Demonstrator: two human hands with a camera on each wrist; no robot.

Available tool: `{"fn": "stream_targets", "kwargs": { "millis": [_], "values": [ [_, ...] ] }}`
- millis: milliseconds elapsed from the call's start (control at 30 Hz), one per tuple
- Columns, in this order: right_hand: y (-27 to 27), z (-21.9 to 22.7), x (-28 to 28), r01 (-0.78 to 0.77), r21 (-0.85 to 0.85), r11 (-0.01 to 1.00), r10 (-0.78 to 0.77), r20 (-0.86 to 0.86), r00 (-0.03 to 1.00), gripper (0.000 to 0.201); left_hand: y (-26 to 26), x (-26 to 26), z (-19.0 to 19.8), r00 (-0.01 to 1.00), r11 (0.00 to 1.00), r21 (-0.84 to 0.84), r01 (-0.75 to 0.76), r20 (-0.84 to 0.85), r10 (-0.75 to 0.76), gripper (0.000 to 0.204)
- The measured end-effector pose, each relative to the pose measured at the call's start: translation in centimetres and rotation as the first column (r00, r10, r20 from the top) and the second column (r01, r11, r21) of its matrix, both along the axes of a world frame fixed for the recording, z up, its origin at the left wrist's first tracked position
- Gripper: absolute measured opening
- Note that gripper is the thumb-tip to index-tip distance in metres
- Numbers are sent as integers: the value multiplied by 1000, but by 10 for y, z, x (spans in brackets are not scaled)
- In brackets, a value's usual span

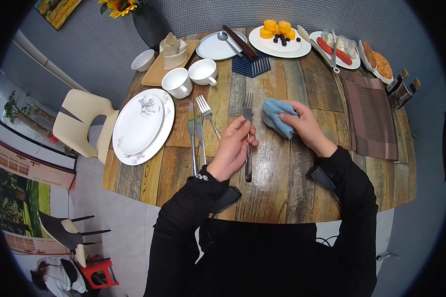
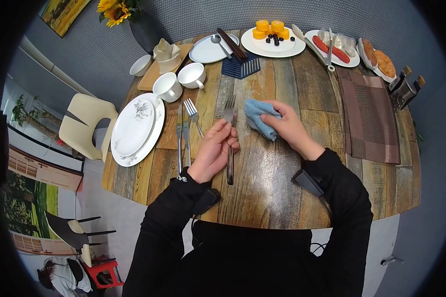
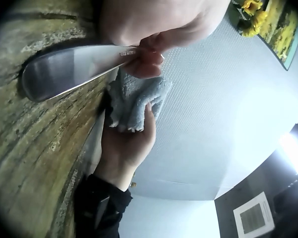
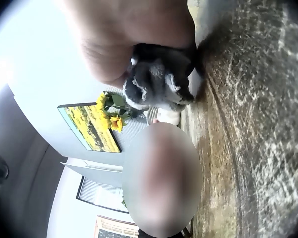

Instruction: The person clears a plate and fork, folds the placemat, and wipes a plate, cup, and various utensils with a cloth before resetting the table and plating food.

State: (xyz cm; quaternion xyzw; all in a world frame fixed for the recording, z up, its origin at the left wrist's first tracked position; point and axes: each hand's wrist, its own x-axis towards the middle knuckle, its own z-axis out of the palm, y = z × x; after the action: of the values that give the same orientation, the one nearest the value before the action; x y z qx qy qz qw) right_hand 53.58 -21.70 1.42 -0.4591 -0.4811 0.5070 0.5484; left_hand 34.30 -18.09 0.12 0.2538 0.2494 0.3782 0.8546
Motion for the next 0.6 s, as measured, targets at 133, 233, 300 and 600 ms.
{"fn": "stream_targets", "kwargs": {
  "millis": [133, 233, 300, 600],
  "values": [
    [5, 14, -11, 65, 378, 924, -233, 420, 877, 32, -3, 3, 1, 997, 993, 101, 57, -63, -51, 12],
    [4, 27, -26, -143, 525, 839, -277, 638, 719, 34, -2, 2, -6, 996, 983, 164, 83, -33, -79, 9],
    [6, 26, -38, -287, 493, 821, -235, 751, 617, 32, 1, 1, -10, 997, 986, 149, 76, -19, -74, 8],
    [47, 15, -30, -119, 474, 872, -286, 693, 662, 29, -2, -1, -3, 998, 996, 63, 66, 11, -67, 7]
  ]
}}
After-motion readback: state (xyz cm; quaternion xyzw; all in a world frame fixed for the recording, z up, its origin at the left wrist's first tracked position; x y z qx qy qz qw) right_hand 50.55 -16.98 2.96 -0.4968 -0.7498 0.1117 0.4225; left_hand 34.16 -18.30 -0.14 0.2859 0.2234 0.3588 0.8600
